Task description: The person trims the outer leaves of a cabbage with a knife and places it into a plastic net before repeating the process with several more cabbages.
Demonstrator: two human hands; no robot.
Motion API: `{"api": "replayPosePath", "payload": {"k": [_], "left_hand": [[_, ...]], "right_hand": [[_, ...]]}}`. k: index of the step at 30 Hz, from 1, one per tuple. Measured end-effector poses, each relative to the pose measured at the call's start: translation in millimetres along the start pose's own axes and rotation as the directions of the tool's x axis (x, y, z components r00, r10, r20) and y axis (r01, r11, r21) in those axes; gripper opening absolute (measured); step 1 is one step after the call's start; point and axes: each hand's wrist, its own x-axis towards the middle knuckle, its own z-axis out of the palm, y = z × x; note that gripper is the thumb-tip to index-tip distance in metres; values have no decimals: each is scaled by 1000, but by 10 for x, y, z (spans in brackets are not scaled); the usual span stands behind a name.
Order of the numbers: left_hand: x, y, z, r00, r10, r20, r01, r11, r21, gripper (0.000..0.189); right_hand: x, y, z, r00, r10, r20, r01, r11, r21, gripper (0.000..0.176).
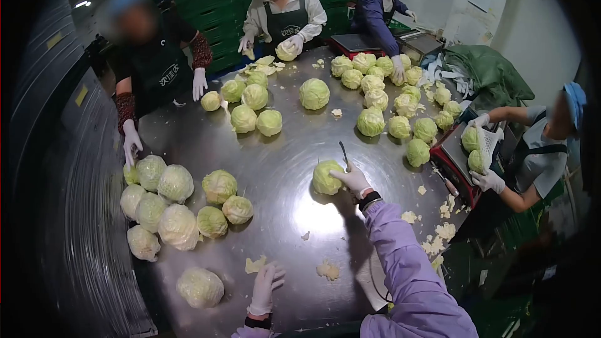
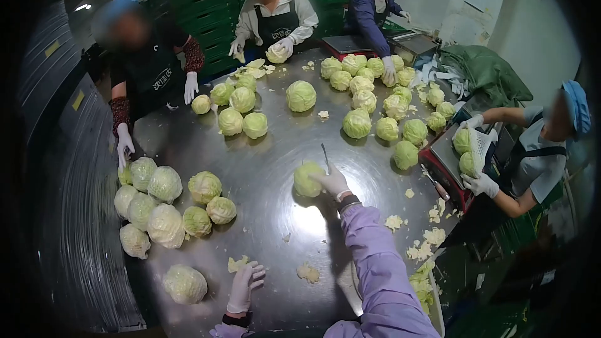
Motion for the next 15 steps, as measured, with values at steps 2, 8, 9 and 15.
{"api": "replayPosePath", "payload": {"k": [2, 8, 9, 15], "left_hand": [[22, -1, 8, 1000, -2, 6, 2, 1000, 7, 46], [215, -99, 100, 999, -26, 25, 25, 999, 40, 42], [245, -84, 150, 998, -4, 69, 2, 1000, 30, 48], [191, -17, 242, 996, 10, 84, -8, 1000, -19, 72]], "right_hand": [[42, -89, 19, 998, 57, 31, -55, 997, -59, 81], [-191, 177, 81, 899, 19, 437, -45, 998, 50, 80], [-303, 284, 152, 887, 33, 461, -73, 995, 70, 77], [-1451, 273, 619, 818, -47, 573, 151, 979, -135, 88]]}}
